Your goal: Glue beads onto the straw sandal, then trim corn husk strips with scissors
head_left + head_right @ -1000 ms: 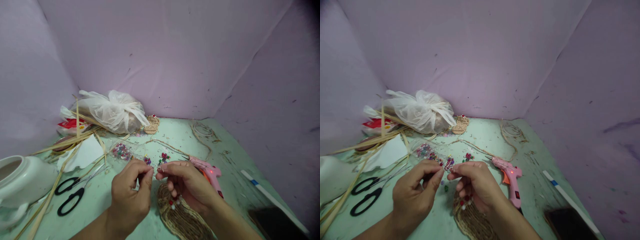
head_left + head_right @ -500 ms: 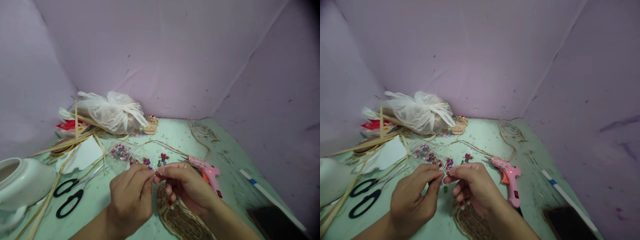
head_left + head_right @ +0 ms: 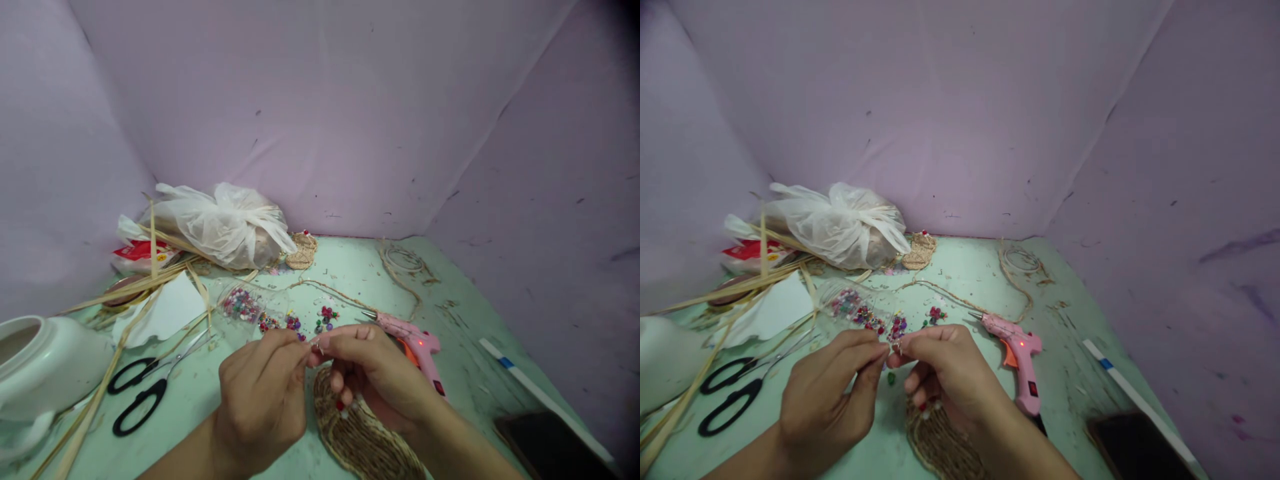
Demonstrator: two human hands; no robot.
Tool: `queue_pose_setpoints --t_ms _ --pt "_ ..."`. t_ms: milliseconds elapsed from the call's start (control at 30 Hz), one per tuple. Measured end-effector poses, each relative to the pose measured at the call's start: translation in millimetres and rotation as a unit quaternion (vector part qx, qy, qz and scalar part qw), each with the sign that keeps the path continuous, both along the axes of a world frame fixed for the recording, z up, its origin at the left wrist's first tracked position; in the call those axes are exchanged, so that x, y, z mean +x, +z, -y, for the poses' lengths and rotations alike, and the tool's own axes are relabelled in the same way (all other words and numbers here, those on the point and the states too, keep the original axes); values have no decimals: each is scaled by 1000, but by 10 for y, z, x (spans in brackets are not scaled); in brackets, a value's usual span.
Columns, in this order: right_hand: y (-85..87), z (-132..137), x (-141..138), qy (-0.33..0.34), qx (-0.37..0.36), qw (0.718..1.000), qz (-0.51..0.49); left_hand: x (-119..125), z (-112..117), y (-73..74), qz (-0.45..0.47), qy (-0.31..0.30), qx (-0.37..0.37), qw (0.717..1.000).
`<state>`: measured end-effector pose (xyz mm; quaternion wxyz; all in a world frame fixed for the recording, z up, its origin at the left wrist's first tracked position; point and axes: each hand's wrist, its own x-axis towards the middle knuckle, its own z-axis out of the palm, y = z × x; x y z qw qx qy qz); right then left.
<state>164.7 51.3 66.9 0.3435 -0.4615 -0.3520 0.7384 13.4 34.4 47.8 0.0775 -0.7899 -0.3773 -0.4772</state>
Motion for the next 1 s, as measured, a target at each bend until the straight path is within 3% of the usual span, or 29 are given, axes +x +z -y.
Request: queue_pose_setpoints --t_ms 233,367,467,533,633,733,900,1000 --pt "9 8 9 -4 -5 1000 -3 -35 -18 9 -21 -18 -6 1000" --pt "20 5 9 -10 -1 1000 7 -29 -23 85 -3 -40 -119 992" --pt "20 1 11 -7 3 1000 19 -21 -35 186 46 -34 -248 967" --pt "20 -2 14 -2 5 1000 30 -20 -58 254 112 -29 -377 919" --pt "29 -6 13 -1 4 999 49 -24 -110 320 241 -46 -567 786" --pt "50 -14 0 -18 6 998 62 -30 -153 337 337 -65 -645 682" --pt "59 -13 -8 -75 50 992 89 -46 -171 322 411 -71 -680 604" --pt "43 9 -17 -41 88 991 94 -55 -174 307 446 -77 -692 562"
